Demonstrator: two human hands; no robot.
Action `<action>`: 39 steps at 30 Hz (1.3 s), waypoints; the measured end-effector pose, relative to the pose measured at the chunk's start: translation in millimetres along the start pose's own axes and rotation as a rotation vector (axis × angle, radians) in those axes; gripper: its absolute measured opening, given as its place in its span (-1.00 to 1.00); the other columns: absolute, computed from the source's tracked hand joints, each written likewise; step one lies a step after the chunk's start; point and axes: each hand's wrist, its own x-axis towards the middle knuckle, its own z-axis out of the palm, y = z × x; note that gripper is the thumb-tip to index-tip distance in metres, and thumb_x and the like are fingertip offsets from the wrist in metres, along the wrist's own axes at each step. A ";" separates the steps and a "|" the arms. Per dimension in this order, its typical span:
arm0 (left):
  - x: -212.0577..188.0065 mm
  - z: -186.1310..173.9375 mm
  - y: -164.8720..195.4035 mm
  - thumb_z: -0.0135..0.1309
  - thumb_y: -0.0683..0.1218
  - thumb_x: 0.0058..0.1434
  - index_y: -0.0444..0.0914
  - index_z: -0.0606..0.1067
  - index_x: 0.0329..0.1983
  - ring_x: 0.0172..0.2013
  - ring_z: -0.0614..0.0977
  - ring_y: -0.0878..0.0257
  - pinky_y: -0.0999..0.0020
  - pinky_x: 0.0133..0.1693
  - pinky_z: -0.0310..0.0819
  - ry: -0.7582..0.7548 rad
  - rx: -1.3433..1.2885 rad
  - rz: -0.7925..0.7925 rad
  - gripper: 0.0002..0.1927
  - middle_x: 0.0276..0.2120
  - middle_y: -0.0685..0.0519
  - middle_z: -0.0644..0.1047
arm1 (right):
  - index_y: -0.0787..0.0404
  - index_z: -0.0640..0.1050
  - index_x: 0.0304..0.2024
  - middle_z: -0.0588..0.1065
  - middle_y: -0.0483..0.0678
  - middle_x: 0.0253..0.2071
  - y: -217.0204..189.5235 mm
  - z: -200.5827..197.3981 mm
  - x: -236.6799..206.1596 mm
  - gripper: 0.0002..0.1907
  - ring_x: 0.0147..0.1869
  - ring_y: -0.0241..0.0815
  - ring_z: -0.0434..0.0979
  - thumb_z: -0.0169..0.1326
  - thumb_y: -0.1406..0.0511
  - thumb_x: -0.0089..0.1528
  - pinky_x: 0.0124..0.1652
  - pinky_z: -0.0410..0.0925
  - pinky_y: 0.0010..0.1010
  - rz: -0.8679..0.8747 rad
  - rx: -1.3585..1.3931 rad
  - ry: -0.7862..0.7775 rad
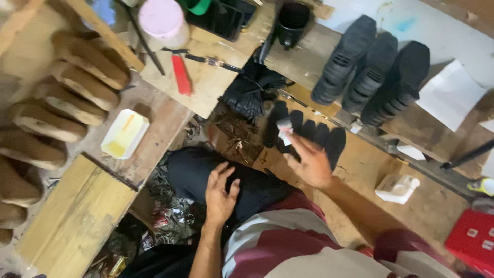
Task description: The person sits at a workshop bench and applies wax from a white styrofoam tray onto black rubber shoe soles using a small applicator, rubbing the wax across the sole surface one sole at a time. Finished soles are stacked on the bench, and the person dips the applicator back into the wax tray between soles.
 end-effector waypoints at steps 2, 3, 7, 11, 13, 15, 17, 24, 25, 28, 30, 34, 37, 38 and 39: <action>2.0 -3.8 1.0 0.18 -0.13 0.20 -0.32 0.54 0.09 0.17 0.52 -0.07 0.19 0.12 0.43 -0.016 -0.057 -0.029 -0.61 0.17 -0.13 0.50 | 0.22 0.47 0.29 0.54 0.17 0.11 -10.5 -22.6 25.8 -0.41 -0.03 0.06 0.61 0.27 0.24 0.22 -0.05 0.49 -0.24 -0.037 -0.080 0.046; 4.4 -5.0 0.8 0.18 -0.12 0.20 -0.32 0.53 0.10 0.17 0.53 -0.05 0.21 0.11 0.44 -0.025 -0.087 -0.038 -0.61 0.16 -0.13 0.50 | 0.23 0.48 0.26 0.55 0.15 0.07 -11.9 -34.9 37.2 -0.42 -0.07 0.07 0.60 0.29 0.24 0.21 -0.06 0.48 -0.23 -0.055 -0.123 0.073; 17.2 -2.9 -4.3 0.20 -0.08 0.24 -0.33 0.46 0.20 0.15 0.57 0.08 0.27 0.15 0.44 -0.088 -0.380 -0.123 -0.52 0.14 -0.11 0.53 | 0.40 0.43 0.31 0.51 0.29 0.16 5.4 -93.0 66.8 -0.39 0.13 0.18 0.60 0.27 0.38 0.23 0.11 0.47 -0.23 -0.134 -0.320 0.234; 44.6 13.1 -11.2 0.11 -0.07 0.31 -0.31 0.37 0.31 0.21 0.53 0.15 0.28 0.21 0.40 -0.236 -0.694 -0.272 -0.49 0.20 -0.09 0.52 | 0.41 0.36 0.40 0.48 0.32 0.25 29.5 -134.3 74.1 -0.42 0.25 0.16 0.57 0.28 0.46 0.39 0.18 0.48 -0.24 -0.087 -0.369 0.430; 64.5 22.2 -11.3 0.05 -0.04 0.35 -0.30 0.34 0.34 0.23 0.52 0.15 0.28 0.23 0.37 -0.310 -0.733 -0.276 -0.48 0.22 -0.09 0.52 | 0.40 0.34 0.42 0.48 0.31 0.26 39.5 -149.2 77.0 -0.44 0.26 0.13 0.58 0.27 0.49 0.44 0.18 0.48 -0.27 -0.065 -0.345 0.461; 84.6 32.9 -5.9 0.00 -0.01 0.37 -0.29 0.32 0.36 0.24 0.51 0.14 0.28 0.25 0.35 -0.375 -0.713 -0.253 -0.47 0.22 -0.10 0.52 | 0.39 0.33 0.44 0.47 0.32 0.26 45.9 -160.0 78.2 -0.42 0.29 0.15 0.57 0.26 0.52 0.44 0.22 0.47 -0.24 -0.102 -0.393 0.461; 107.4 46.1 5.4 -0.04 0.06 0.37 -0.28 0.29 0.39 0.26 0.49 0.13 0.26 0.24 0.34 -0.462 -0.780 -0.291 -0.42 0.25 -0.09 0.49 | 0.39 0.32 0.43 0.48 0.31 0.21 49.9 -163.4 79.1 -0.40 0.24 0.18 0.56 0.27 0.52 0.41 0.19 0.46 -0.24 -0.127 -0.413 0.476; 199.1 105.4 71.5 -0.10 0.33 0.27 -0.14 0.10 0.53 0.31 0.42 0.00 0.11 0.24 0.34 -0.635 -0.799 -0.401 -0.15 0.37 -0.14 0.33 | 0.40 0.39 0.28 0.56 0.29 0.06 36.8 -123.1 50.8 -0.35 0.03 0.15 0.64 0.29 0.46 0.16 -0.02 0.49 -0.20 -0.090 -0.324 0.408; 208.6 111.4 81.1 -0.09 0.37 0.23 -0.09 0.05 0.54 0.32 0.40 -0.02 0.07 0.24 0.32 -0.651 -0.783 -0.439 -0.10 0.40 -0.13 0.29 | 0.39 0.43 0.22 0.58 0.28 -0.01 30.6 -113.7 41.9 -0.37 -0.06 0.11 0.64 0.32 0.42 0.11 -0.11 0.48 -0.23 0.014 -0.331 0.369; 233.1 126.2 111.0 -0.08 0.47 0.10 0.04 -0.08 0.57 0.36 0.30 -0.08 -0.07 0.25 0.27 -0.695 -0.756 -0.569 0.03 0.46 -0.06 0.15 | 0.36 0.44 0.16 0.56 0.24 0.00 20.7 -97.2 20.5 -0.47 -0.02 0.05 0.65 0.27 0.40 0.15 -0.07 0.48 -0.30 -0.006 -0.225 0.396; 242.5 132.6 130.6 -0.06 0.53 0.01 0.13 -0.14 0.58 0.40 0.21 -0.13 -0.16 0.28 0.22 -0.710 -0.764 -0.698 0.12 0.50 0.00 0.03 | 0.34 0.48 0.10 0.56 0.22 0.01 14.0 -94.2 5.1 -0.52 0.02 0.05 0.66 0.26 0.39 0.14 -0.07 0.48 -0.34 0.183 -0.172 0.347; 256.7 148.5 163.6 -0.05 0.56 -0.08 0.14 -0.03 0.56 0.39 0.19 -0.14 -0.31 0.22 0.20 -0.770 -0.722 -0.811 0.14 0.48 0.00 0.13 | 0.38 0.45 0.15 0.59 0.14 0.02 12.1 -90.2 -12.1 -0.49 -0.08 -0.11 0.68 0.21 0.43 0.14 -0.10 0.48 -0.39 0.342 0.055 0.318; 260.2 152.7 168.3 0.02 0.54 -0.06 0.07 0.11 0.50 0.34 0.31 -0.05 -0.28 0.18 0.28 -0.811 -0.699 -0.813 0.08 0.41 -0.04 0.26 | 0.35 0.45 0.17 0.59 0.12 0.04 15.4 -83.5 -17.3 -0.46 -0.10 -0.15 0.69 0.21 0.44 0.13 -0.12 0.49 -0.42 0.424 0.147 0.323; 260.2 153.4 167.3 0.04 0.51 -0.08 0.05 0.16 0.45 0.30 0.39 -0.04 -0.26 0.15 0.31 -0.806 -0.727 -0.782 0.04 0.37 -0.03 0.32 | 0.35 0.43 0.19 0.59 0.12 0.05 17.0 -81.0 -18.6 -0.45 -0.08 -0.16 0.68 0.20 0.45 0.13 -0.11 0.49 -0.42 0.404 0.171 0.333; 259.0 154.4 166.1 0.06 0.48 -0.10 0.04 0.22 0.41 0.25 0.46 -0.02 -0.25 0.13 0.34 -0.801 -0.756 -0.753 -0.01 0.33 -0.03 0.39 | 0.35 0.41 0.21 0.58 0.11 0.05 18.0 -79.1 -20.1 -0.43 -0.06 -0.16 0.67 0.20 0.45 0.14 -0.10 0.49 -0.42 0.386 0.193 0.341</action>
